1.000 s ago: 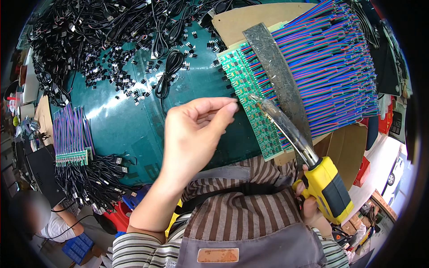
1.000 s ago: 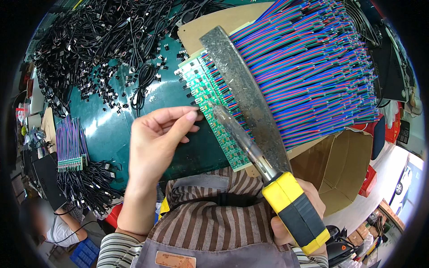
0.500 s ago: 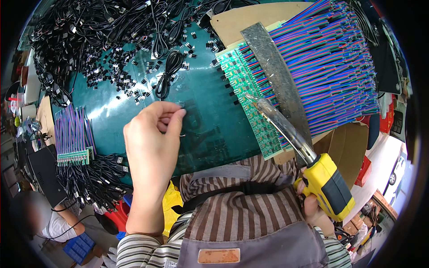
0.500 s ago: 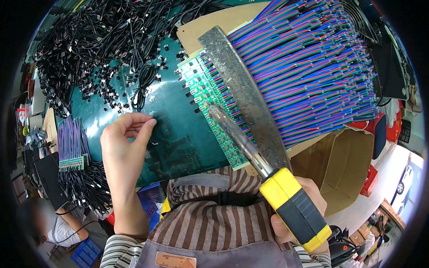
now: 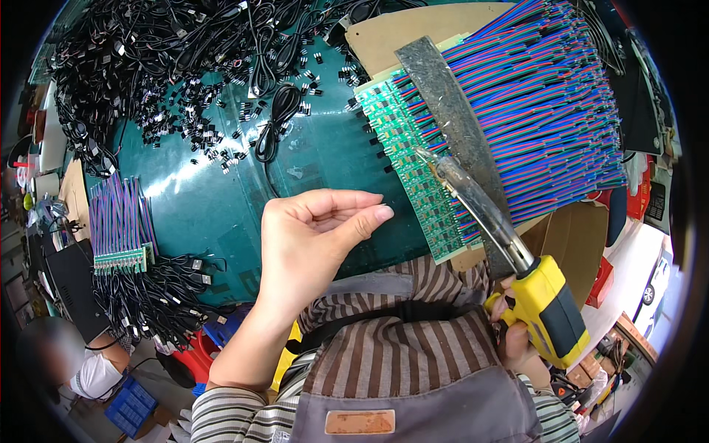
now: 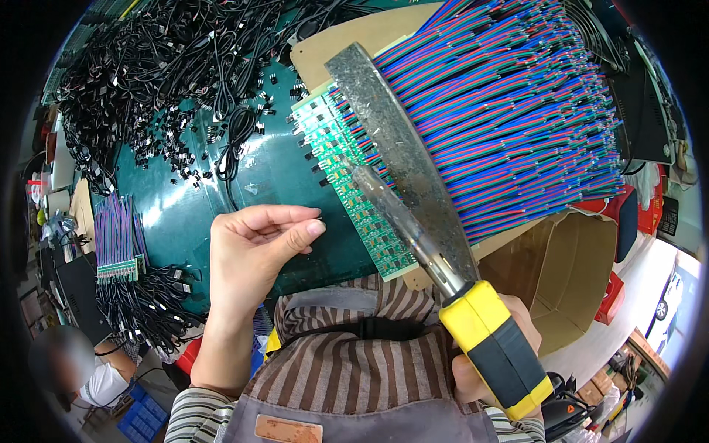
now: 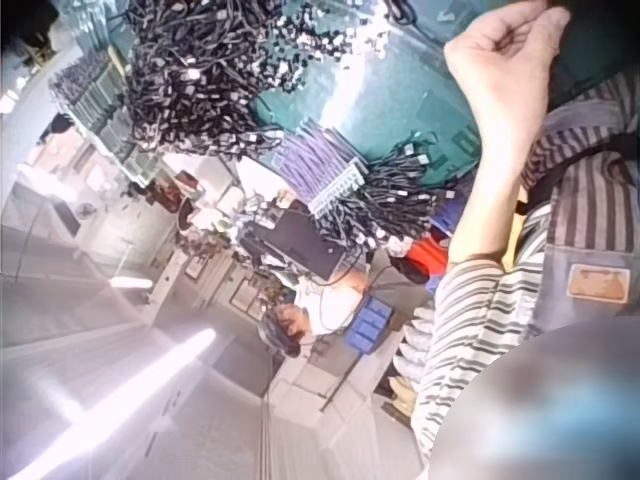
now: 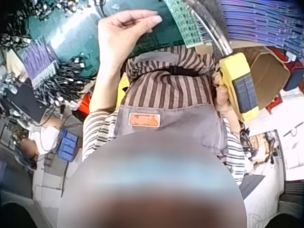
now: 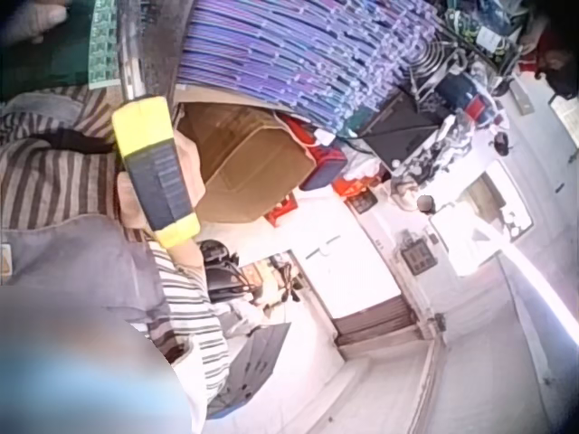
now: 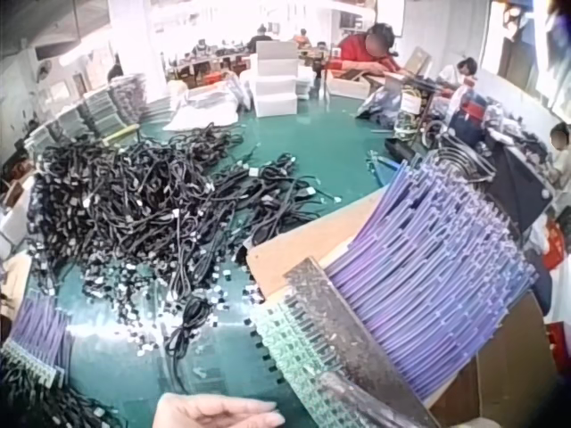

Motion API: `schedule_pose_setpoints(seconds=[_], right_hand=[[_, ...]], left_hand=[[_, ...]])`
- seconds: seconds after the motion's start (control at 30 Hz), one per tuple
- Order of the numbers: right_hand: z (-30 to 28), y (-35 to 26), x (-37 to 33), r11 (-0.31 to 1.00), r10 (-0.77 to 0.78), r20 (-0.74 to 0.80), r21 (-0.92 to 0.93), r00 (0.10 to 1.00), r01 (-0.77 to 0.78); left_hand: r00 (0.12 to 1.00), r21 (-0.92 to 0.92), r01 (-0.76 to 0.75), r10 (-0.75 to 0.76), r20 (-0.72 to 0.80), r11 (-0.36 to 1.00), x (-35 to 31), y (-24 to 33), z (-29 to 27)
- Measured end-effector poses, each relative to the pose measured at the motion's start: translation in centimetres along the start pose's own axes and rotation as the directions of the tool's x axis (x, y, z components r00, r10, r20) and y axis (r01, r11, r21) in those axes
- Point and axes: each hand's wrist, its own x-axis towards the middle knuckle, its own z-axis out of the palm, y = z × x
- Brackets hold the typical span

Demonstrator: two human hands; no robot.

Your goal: The person solders multiple thin cables onto a green circuit board using a handheld soldering iron.

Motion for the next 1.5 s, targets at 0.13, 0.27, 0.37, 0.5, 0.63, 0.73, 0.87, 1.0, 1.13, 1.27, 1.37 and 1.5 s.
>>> schedule_pose_setpoints(seconds=[0.13,0.27,0.37,0.5,0.63,0.73,0.87,1.0,1.13,1.27,1.37,1.5], right_hand=[[0.2,0.0,-0.2,0.996,0.061,0.004,0.065,0.998,-0.061],[0.2,0.2,-0.4,0.996,0.061,-0.005,0.065,0.998,-0.060],[0.1,0.3,-0.3,0.996,0.053,0.005,0.071,0.999,-0.053],[0.0,0.4,-0.3,0.995,0.056,0.005,0.081,0.998,-0.056],[-0.3,1.4,-1.4,0.983,0.165,0.023,0.077,0.986,-0.167],[-0.7,1.6,-1.0,0.997,0.080,0.077,0.015,0.994,-0.081],[-0.3,1.8,-1.1,0.999,0.036,0.070,-0.033,0.997,-0.034],[0.6,2.8,-1.9,0.999,-0.027,-0.032,-0.034,0.999,0.026],[0.8,2.0,-1.5,0.994,-0.091,-0.071,-0.059,0.993,0.087],[0.7,2.5,-1.8,0.991,-0.132,-0.076,-0.010,0.988,0.131],[0.6,2.4,-1.7,0.995,-0.100,-0.079,-0.016,0.992,0.099],[0.7,2.3,-1.6,0.992,-0.126,-0.066,-0.013,0.990,0.125]], left_hand=[[0.988,-0.194,0.139,-0.121,0.100,0.971,0.3,-0.3,0.0],[0.998,-0.269,0.056,-0.048,0.035,0.962,0.2,-0.6,1.1],[0.999,-0.365,0.012,-0.026,-0.032,0.931,0.3,-0.9,2.2],[0.993,-0.326,-0.003,-0.035,-0.110,0.946,0.2,-1.1,3.1],[0.986,-0.363,-0.017,-0.044,-0.158,0.931,0.3,-1.4,3.8],[0.982,-0.240,-0.054,0.007,-0.190,0.969,0.2,-1.0,4.0],[0.989,-0.127,-0.029,0.010,-0.146,0.991,0.8,-0.6,3.2],[0.997,-0.098,0.056,-0.060,-0.043,0.994,1.6,0.1,2.1],[0.991,-0.100,0.134,-0.134,0.011,0.986,2.4,0.5,1.4],[0.989,-0.095,0.150,-0.149,0.025,0.984,2.6,0.4,1.3],[0.988,-0.098,0.151,-0.148,0.037,0.984,2.6,0.4,1.2],[0.984,-0.103,0.173,-0.168,0.061,0.979,2.9,0.6,1.0]])
